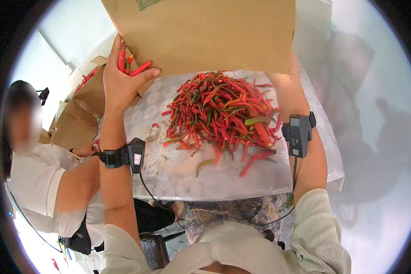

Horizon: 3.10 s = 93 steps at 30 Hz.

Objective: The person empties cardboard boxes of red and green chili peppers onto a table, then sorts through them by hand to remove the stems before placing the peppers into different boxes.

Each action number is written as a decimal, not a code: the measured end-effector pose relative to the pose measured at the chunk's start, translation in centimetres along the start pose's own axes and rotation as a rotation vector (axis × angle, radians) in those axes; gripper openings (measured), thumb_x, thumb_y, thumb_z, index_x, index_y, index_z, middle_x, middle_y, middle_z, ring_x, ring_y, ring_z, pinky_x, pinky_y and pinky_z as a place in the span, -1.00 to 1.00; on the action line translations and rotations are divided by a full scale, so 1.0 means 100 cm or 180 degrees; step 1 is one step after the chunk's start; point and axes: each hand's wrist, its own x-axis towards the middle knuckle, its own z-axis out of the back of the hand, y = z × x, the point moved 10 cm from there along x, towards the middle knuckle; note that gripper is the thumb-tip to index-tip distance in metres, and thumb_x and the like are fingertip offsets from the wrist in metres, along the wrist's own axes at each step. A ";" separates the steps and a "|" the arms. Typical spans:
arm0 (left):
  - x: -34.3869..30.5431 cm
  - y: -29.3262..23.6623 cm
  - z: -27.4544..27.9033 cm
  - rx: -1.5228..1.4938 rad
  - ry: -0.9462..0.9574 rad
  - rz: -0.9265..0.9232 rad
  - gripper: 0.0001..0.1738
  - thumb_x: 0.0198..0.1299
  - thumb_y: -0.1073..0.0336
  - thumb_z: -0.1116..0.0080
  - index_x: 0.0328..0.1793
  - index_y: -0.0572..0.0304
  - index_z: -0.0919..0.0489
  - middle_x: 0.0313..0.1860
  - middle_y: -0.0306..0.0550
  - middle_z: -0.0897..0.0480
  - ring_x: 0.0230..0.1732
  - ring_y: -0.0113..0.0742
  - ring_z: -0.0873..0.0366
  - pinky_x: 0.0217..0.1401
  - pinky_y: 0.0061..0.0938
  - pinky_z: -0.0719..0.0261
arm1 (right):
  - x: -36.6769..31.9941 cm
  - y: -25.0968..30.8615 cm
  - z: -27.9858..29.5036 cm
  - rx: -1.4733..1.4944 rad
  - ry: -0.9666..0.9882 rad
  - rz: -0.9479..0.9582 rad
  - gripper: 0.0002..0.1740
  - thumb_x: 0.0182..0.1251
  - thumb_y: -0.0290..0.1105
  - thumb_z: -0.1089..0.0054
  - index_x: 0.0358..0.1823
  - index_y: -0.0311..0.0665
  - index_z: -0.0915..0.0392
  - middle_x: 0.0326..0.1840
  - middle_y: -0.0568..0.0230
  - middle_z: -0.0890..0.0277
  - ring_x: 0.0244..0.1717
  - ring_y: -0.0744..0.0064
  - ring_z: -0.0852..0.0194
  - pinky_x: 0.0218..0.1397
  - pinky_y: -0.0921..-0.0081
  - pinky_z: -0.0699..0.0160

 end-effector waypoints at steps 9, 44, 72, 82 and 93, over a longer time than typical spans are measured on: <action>-0.111 0.121 -0.043 -0.3403 -0.0660 0.2933 -0.69 0.22 0.05 -0.16 -0.16 0.11 -0.49 -0.30 -0.20 -0.59 -0.69 -0.69 -0.22 -0.76 -0.78 -0.07 | 0.014 0.024 0.003 -0.0078 -0.0482 -0.0021 -0.60 0.43 -0.33 0.10 0.18 -0.43 -0.31 0.21 0.16 -0.41 0.18 0.47 -0.37 0.17 0.62 -0.37; -0.115 0.145 0.085 -0.3185 -0.0789 0.3338 -0.69 0.19 0.30 0.02 -0.05 0.42 -0.45 -0.18 0.17 -0.62 -0.22 -0.05 -0.67 -0.34 -0.46 -0.73 | -0.004 0.059 -0.154 0.2112 0.1552 -0.1325 -0.38 0.50 0.01 0.33 0.18 -0.47 -0.31 -0.13 0.06 -0.54 -0.12 0.29 -0.60 -0.21 0.52 -0.67; -0.137 0.155 0.124 -0.2637 -0.0516 0.3726 -0.81 0.19 0.37 0.01 -0.27 0.41 -0.50 -0.38 0.15 -0.64 -0.42 -0.17 -0.67 -0.46 -0.57 -0.73 | -0.115 -0.031 0.025 0.0841 -0.0049 -0.1885 -0.61 0.49 -0.10 0.22 0.00 -0.26 -0.43 -0.38 0.36 -0.53 -0.46 0.62 -0.52 -0.56 0.75 -0.47; -0.174 0.164 0.142 -0.3042 -0.0603 0.3866 -0.72 0.18 0.40 0.07 -0.17 0.61 -0.47 -0.18 0.37 -0.61 -0.37 -0.19 -0.69 -0.42 -0.57 -0.74 | -0.114 -0.038 0.028 0.0556 0.0011 -0.1830 -0.67 0.38 -0.22 0.03 -0.02 -0.32 -0.47 -0.37 0.31 -0.57 -0.43 0.55 -0.56 -0.50 0.69 -0.47; -0.163 0.166 0.104 -0.3701 -0.0337 0.3726 -0.61 0.22 0.38 0.09 0.08 0.60 -0.39 -0.01 0.43 -0.54 -0.21 -0.17 -0.68 -0.25 -0.51 -0.76 | -0.112 -0.030 -0.005 -0.2471 0.1086 -0.0700 -0.75 -0.10 -0.57 -0.39 -0.32 -0.31 -0.59 -0.35 0.36 -0.51 -0.30 0.47 -0.48 -0.16 0.50 -0.44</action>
